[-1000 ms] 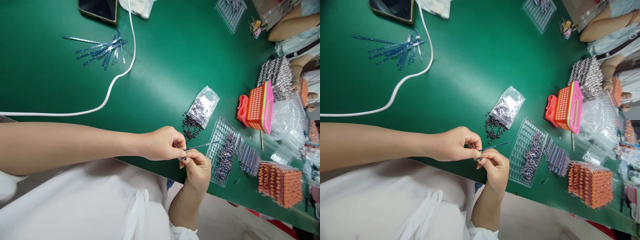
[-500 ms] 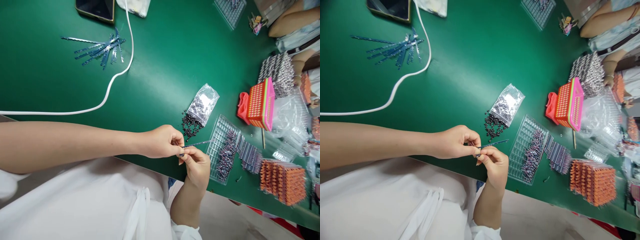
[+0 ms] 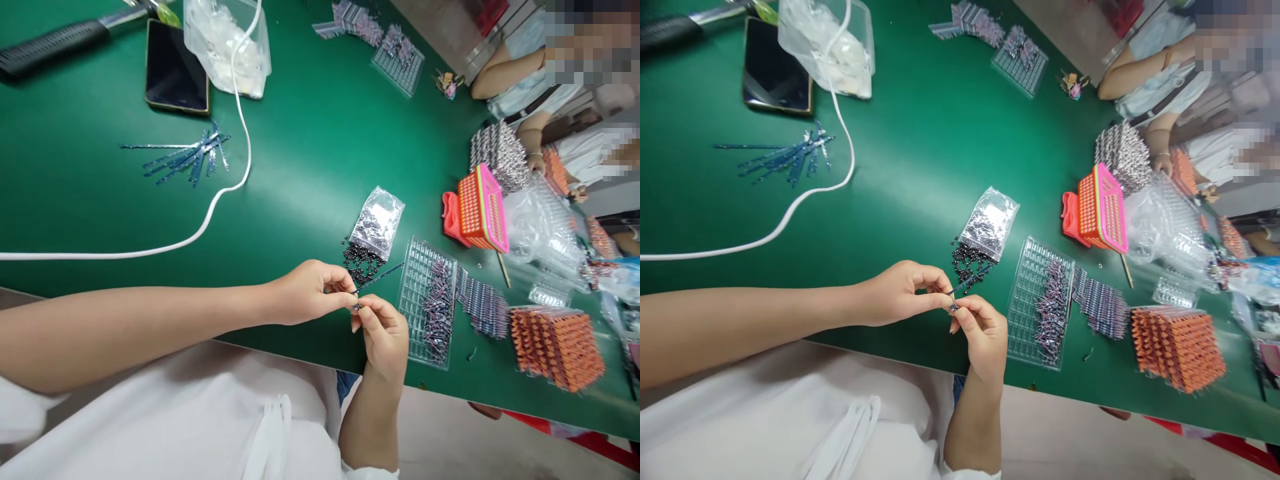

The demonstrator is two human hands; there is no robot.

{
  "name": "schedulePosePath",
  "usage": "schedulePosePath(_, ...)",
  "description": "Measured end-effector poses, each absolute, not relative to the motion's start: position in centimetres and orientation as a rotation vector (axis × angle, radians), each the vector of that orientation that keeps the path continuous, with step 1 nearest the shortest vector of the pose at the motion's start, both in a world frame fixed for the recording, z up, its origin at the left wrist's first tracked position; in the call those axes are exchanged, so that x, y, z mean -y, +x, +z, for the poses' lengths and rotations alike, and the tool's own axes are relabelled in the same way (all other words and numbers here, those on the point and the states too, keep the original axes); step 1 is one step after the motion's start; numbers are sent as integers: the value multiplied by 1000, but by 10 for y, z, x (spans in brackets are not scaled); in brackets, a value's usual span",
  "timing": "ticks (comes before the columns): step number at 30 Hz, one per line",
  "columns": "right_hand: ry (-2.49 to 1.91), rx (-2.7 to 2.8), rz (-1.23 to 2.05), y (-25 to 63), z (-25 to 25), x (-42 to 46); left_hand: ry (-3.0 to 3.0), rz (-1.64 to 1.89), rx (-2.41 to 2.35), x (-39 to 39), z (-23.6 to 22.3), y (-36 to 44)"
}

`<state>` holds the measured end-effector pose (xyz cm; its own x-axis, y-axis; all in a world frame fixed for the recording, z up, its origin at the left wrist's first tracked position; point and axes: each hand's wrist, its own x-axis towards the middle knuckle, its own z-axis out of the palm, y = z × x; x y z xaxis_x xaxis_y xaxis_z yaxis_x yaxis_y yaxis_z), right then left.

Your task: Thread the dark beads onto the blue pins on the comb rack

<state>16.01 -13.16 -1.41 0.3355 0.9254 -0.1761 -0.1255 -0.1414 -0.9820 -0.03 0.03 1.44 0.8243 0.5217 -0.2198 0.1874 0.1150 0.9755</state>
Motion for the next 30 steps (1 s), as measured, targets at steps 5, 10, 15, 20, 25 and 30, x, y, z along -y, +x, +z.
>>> schedulePosePath(5,-1434,804,1064,159,-13,131,1527,300,-639,0,16,-1)
schedulePosePath(10,-1500,818,971,154,-11,128,1515,264,-626,3,12,-1)
schedulePosePath(15,-1519,848,924,152,-6,125,1497,261,-658,2,8,1)
schedulePosePath(20,-1534,868,910,150,-2,124,1628,252,-663,1,9,2)
schedulePosePath(25,-1507,834,989,152,-4,125,1734,225,-642,0,9,3)
schedulePosePath(30,-1404,776,1133,158,-14,126,1681,131,-532,-5,13,1)
